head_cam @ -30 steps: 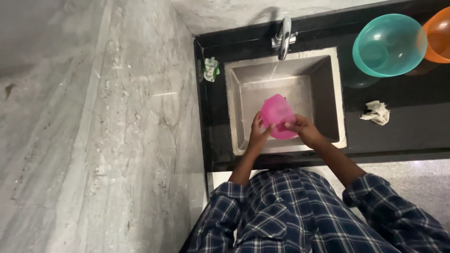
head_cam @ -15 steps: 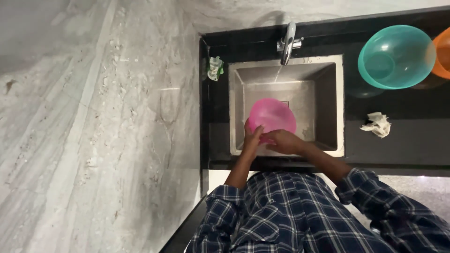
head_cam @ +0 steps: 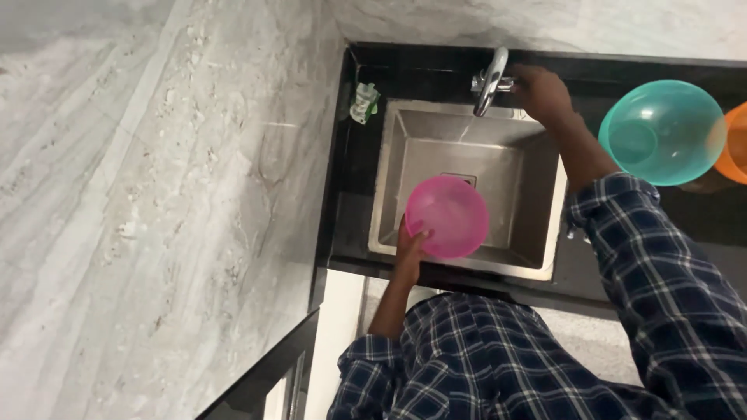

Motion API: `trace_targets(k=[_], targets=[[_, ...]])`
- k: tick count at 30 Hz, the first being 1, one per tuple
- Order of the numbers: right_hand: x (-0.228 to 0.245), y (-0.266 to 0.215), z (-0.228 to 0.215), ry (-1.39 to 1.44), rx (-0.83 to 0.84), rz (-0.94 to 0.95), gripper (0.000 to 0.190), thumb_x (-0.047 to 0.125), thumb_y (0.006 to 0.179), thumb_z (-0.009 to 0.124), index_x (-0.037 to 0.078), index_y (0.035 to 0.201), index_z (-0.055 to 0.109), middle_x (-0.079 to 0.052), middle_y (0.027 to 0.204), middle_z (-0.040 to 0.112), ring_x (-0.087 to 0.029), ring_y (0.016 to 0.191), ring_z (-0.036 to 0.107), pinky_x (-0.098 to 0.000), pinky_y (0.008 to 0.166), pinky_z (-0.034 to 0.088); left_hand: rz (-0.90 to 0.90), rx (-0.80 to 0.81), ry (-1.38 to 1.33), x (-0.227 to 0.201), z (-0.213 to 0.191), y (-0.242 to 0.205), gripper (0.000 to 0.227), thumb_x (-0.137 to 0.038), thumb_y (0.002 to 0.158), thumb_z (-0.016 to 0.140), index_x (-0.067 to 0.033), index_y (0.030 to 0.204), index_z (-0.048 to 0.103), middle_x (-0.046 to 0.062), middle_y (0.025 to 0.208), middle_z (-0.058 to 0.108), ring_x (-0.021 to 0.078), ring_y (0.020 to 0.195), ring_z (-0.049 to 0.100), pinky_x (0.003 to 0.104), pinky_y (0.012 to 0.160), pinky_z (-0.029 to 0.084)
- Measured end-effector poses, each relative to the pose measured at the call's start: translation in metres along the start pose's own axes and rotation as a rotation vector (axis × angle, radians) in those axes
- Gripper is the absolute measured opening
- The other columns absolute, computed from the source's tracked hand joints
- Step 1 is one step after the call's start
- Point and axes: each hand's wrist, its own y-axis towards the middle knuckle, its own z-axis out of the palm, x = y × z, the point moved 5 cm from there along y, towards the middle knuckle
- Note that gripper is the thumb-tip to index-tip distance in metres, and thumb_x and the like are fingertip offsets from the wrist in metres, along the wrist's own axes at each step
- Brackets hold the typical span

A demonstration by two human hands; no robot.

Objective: Washing several plastic bowls in a sink using water and a cloth.

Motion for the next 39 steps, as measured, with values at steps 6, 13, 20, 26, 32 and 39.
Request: trace_targets(k=[6, 13, 20, 26, 32, 39], targets=[[-0.053, 0.007, 0.054, -0.08, 0.292, 0.145, 0.045, 0.01, 0.093, 0.064, 0.016, 0.137, 0.071, -0.026, 0.115, 0.07, -0.049, 0.103, 0.065, -0.0568, 0.09, 0.052, -0.009, 0.007, -0.082, 0.003, 0.004, -0.013, 0.086, -0.008, 0.091, 0.068, -0.0269, 0.163, 0.025, 0.01, 0.15, 0.049, 0.0257, 0.127, 0.062, 0.04, 0.083, 0.062], [-0.048, 0.019, 0.043, -0.152, 0.278, 0.157, 0.029, 0.023, 0.092, 0.075, 0.014, 0.119, 0.076, -0.02, 0.105, 0.073, -0.044, 0.094, 0.068, -0.0533, 0.08, 0.056, -0.001, 0.066, -0.083, -0.012, 0.013, -0.036, 0.088, -0.008, 0.093, 0.066, -0.027, 0.165, 0.02, 0.011, 0.157, 0.045, 0.0259, 0.134, 0.057, 0.043, 0.092, 0.06], [-0.082, 0.019, 0.052, -0.079, 0.288, 0.229, 0.017, 0.029, 0.108, 0.066, 0.019, 0.117, 0.076, -0.013, 0.098, 0.076, -0.038, 0.096, 0.072, -0.0517, 0.086, 0.056, 0.041, 0.099, -0.069, -0.005, 0.005, -0.028, 0.085, -0.01, 0.094, 0.067, -0.0228, 0.165, 0.023, 0.014, 0.156, 0.046, 0.0287, 0.133, 0.056, 0.044, 0.097, 0.058], [-0.046, -0.002, 0.033, 0.093, 0.147, 0.256, 0.031, 0.031, 0.102, 0.075, 0.01, 0.125, 0.072, -0.018, 0.107, 0.073, -0.04, 0.102, 0.069, -0.0491, 0.085, 0.054, 0.041, 0.078, -0.056, -0.015, 0.006, -0.028, 0.086, -0.011, 0.093, 0.069, -0.0207, 0.165, 0.023, 0.013, 0.158, 0.043, 0.0302, 0.138, 0.052, 0.044, 0.1, 0.057], [0.012, -0.147, 0.044, 0.65, 0.211, 0.613, 0.048, 0.044, 0.114, 0.058, 0.003, 0.138, 0.064, -0.021, 0.123, 0.07, -0.032, 0.107, 0.066, -0.042, 0.091, 0.053, 0.244, 0.194, -0.033, -0.034, 0.015, -0.023, 0.095, 0.005, 0.088, 0.064, -0.0209, 0.168, 0.019, 0.007, 0.167, 0.029, 0.0251, 0.152, 0.034, 0.04, 0.116, 0.042], [0.108, -0.219, 0.01, 0.953, 0.47, 0.818, 0.078, 0.063, 0.098, 0.042, 0.011, 0.156, 0.041, -0.015, 0.143, 0.06, -0.029, 0.115, 0.069, -0.0416, 0.087, 0.059, 0.291, 0.284, 0.125, -0.063, 0.057, 0.002, 0.097, 0.001, 0.09, 0.066, -0.0201, 0.168, 0.012, 0.011, 0.167, 0.028, 0.0272, 0.15, 0.034, 0.036, 0.115, 0.04]])
